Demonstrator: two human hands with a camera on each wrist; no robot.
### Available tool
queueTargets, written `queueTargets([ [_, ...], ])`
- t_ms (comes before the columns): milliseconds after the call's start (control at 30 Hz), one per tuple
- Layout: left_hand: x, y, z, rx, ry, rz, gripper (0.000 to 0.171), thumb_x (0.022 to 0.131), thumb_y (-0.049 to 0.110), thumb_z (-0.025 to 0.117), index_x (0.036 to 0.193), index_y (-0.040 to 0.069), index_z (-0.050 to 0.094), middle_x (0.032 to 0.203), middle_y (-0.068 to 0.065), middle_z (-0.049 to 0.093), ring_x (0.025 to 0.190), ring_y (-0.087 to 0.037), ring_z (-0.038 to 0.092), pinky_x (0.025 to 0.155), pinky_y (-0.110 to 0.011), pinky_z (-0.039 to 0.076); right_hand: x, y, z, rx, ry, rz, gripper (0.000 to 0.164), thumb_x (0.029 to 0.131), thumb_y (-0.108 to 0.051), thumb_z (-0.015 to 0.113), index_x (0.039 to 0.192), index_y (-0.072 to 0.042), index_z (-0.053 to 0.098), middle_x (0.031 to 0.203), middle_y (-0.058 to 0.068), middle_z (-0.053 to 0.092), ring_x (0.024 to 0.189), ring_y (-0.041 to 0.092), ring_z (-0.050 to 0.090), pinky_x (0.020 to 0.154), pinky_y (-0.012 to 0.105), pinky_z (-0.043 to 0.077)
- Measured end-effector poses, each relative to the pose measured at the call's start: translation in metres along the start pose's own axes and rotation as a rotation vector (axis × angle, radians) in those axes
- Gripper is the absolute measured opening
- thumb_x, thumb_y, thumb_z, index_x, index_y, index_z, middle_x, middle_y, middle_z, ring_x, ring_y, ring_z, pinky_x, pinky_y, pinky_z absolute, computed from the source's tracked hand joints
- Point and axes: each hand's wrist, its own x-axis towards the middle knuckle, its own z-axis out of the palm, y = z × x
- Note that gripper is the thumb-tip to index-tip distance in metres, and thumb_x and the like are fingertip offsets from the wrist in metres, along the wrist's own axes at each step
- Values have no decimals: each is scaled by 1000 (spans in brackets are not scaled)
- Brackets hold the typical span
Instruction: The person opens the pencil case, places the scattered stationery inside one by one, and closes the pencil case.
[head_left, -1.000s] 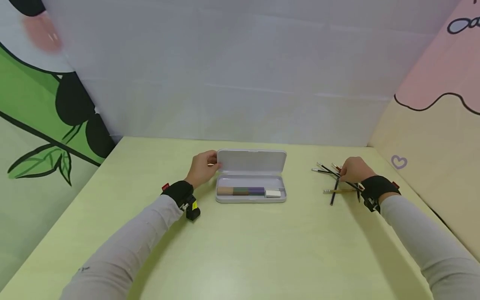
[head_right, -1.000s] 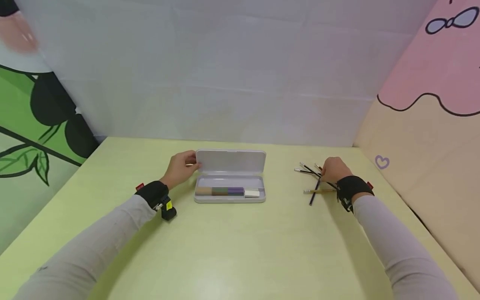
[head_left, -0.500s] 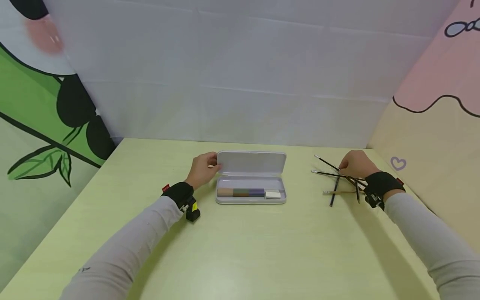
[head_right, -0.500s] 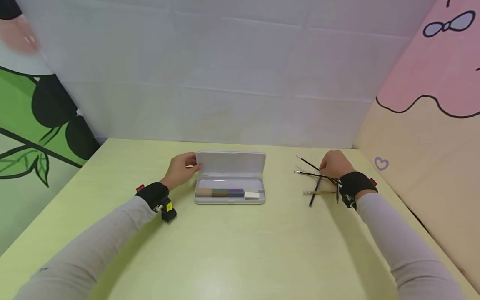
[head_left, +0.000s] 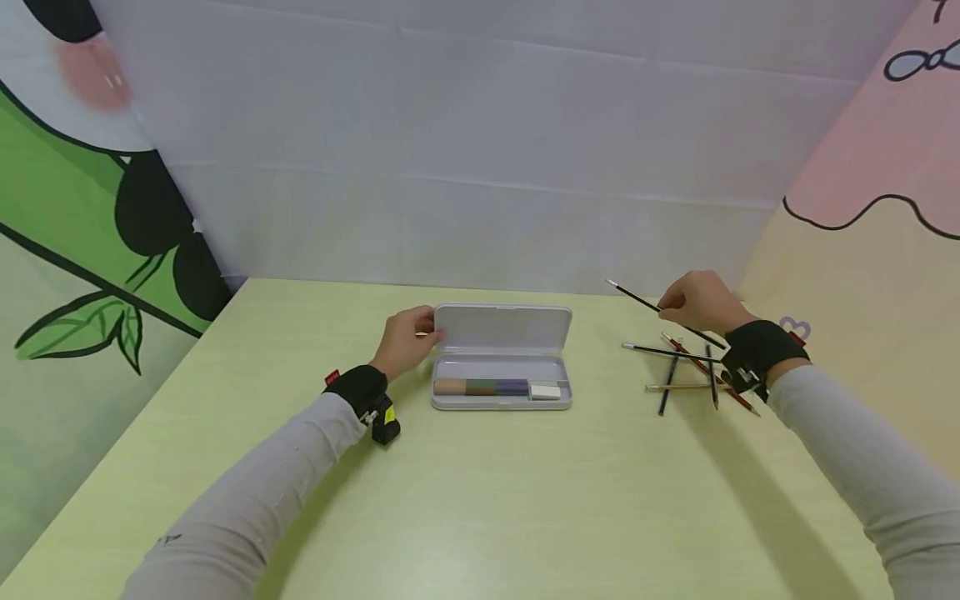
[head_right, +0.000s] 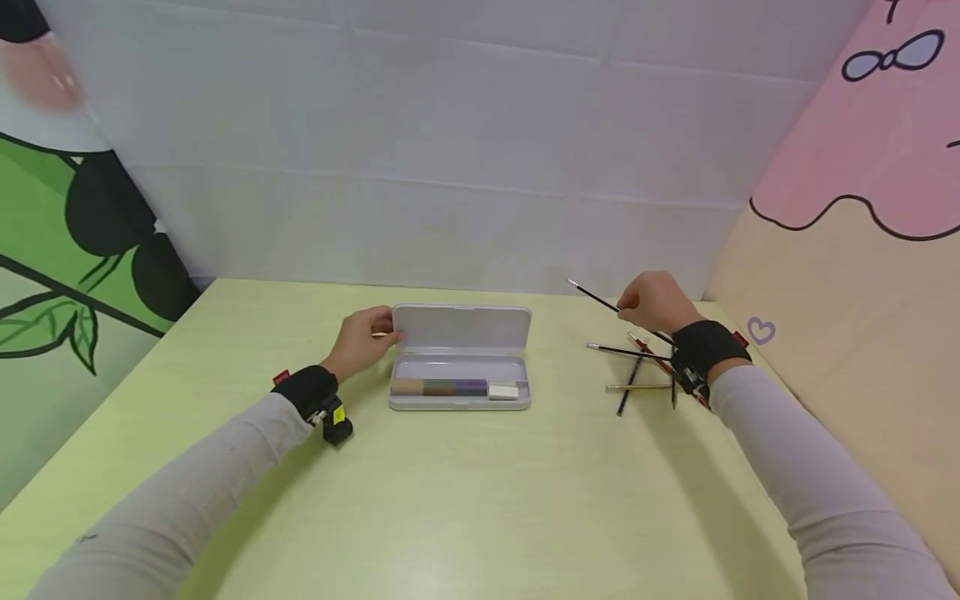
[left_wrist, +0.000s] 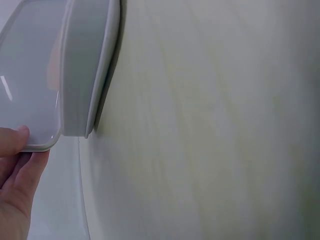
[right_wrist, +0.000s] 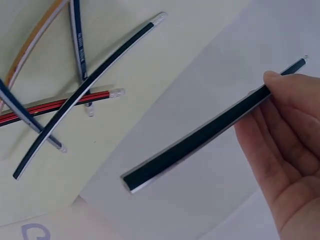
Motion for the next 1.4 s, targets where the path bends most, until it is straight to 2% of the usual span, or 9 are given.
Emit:
queueTargets([
  [300,2,1,-1,7,-12,4,21,86,-3,66,108,-4,65,102,-24,71,96,-35,70,87,-43,58,13,-30,-12,66,45,-56,13,84,-4,68,92,3,75,84,19,73,73,28,67,65,36,55],
  [500,2,0,-1,11,-18,-16,21,87,-1,65,108,-3,65,101,-24,71,96,-34,70,86,-44,58,23,-47,-20,59,69,-102,10,84,-3,70,91,2,76,84,18,74,73,27,68,64,35,56],
  [800,2,1,-1,1,0,0,22,86,-4,65,108,-5,64,102,-25,71,96,-35,69,87,-43,58,40,-66,-25,44,69,-157,8,82,-2,72,88,0,76,83,15,74,73,24,69,66,37,57],
  [1033,2,2,2,-2,-16,0,24,86,-3,65,111,-6,64,105,-26,70,98,-36,69,88,-44,58,50,-83,-28,63,76,-197,8,82,-3,72,87,-1,77,82,15,75,72,24,69,65,35,58],
  [1233,1,3,2,7,-7,-1,25,86,-3,65,112,-5,64,106,-25,70,98,-35,69,89,-42,58,56,-100,-28,75,61,-250,8,83,-3,72,88,-2,77,84,15,75,73,24,70,67,37,59],
  [1400,1,5,1,4,4,-8,25,86,-4,65,111,-5,64,106,-25,70,98,-35,69,88,-43,58,58,-113,-17,98,8,-320,8,83,-4,72,89,-2,77,86,14,75,74,23,70,68,36,59],
])
